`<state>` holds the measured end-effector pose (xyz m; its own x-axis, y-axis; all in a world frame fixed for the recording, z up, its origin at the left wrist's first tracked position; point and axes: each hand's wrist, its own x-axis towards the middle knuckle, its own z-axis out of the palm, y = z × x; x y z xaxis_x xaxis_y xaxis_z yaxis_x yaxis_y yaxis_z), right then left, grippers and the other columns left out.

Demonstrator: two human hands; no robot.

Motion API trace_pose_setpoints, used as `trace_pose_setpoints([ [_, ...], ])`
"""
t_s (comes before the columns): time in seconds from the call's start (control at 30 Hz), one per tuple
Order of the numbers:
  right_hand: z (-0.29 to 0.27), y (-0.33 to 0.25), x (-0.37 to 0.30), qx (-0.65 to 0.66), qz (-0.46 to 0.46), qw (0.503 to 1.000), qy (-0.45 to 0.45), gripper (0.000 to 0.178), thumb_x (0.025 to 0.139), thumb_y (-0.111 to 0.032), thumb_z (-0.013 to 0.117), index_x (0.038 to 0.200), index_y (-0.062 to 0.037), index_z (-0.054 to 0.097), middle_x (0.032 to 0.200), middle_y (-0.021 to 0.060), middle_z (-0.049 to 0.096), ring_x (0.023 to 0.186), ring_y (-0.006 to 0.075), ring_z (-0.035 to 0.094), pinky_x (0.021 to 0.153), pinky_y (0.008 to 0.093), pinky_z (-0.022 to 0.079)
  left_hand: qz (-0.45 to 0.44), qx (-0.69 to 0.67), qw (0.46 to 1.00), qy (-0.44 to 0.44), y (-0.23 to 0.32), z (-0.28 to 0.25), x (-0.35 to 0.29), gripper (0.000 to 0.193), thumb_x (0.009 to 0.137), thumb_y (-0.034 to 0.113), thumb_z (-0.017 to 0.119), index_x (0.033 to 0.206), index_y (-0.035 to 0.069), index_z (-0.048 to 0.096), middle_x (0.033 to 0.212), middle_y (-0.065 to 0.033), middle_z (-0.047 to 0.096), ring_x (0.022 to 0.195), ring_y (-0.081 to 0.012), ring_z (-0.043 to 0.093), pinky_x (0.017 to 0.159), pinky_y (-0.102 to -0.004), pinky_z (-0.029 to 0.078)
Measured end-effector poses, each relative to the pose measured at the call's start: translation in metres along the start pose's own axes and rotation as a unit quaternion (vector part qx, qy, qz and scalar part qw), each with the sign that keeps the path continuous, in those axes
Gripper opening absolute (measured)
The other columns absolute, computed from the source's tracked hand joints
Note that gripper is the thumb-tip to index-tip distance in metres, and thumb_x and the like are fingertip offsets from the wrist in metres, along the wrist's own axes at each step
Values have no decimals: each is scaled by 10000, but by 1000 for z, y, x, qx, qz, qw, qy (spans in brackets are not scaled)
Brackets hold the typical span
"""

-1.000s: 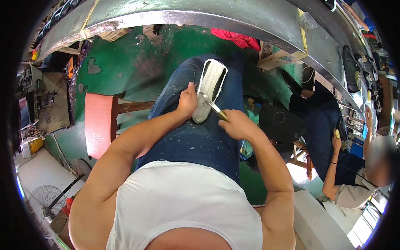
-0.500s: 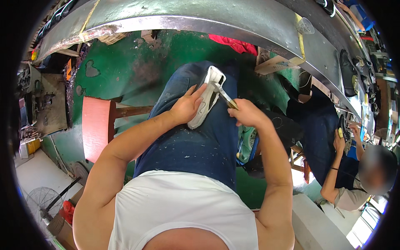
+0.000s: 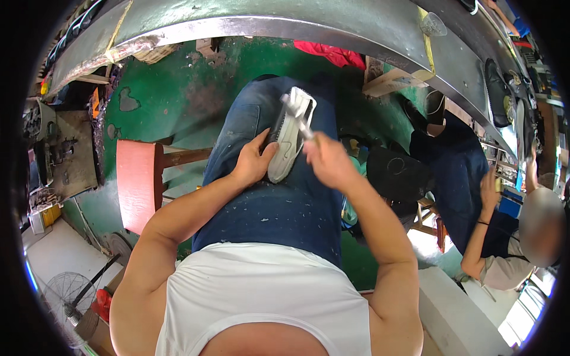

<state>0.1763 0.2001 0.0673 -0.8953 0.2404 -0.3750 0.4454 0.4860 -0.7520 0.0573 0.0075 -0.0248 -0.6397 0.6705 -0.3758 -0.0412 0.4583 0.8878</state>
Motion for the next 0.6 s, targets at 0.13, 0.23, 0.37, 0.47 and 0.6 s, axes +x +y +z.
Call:
trace_pose_setpoints([
  [0.13,14,24,-17,-18,66,996,-49,367,1010,-358,516,981,1,585,824,160,671,779,279,667,735,373,511,31,85,994,-62,23,-8,-9,927,839,230,721,1547,-28,182,1300,-332,571,1225,-382,586,1039,-372,446],
  [0.23,19,38,-37,59,100,992,-46,321,978,-328,574,1037,-12,589,872,122,680,798,204,658,741,334,508,34,125,987,-94,32,-13,-10,1100,760,211,784,1580,54,67,1228,-322,609,1143,-399,627,994,-377,482],
  [0.37,52,69,-71,248,33,963,97,265,969,-207,591,1160,-24,575,937,39,659,823,120,610,716,298,498,64,302,943,-119,91,-61,-7,867,764,135,728,1514,31,305,1075,-313,653,925,-381,693,847,-403,543],
  [0.47,56,64,-79,324,45,935,138,266,979,-148,568,1208,-16,532,943,26,629,791,87,560,708,236,464,248,201,947,-19,116,-96,2,696,750,54,765,1373,14,457,1060,-214,683,907,-246,692,838,-344,552],
  [0.6,55,66,-79,347,35,925,150,393,990,-258,585,1278,2,520,956,43,623,834,87,556,730,239,443,234,-123,964,-8,154,-78,35,444,813,88,807,1175,-27,577,1005,-89,678,916,-121,642,806,-289,542],
])
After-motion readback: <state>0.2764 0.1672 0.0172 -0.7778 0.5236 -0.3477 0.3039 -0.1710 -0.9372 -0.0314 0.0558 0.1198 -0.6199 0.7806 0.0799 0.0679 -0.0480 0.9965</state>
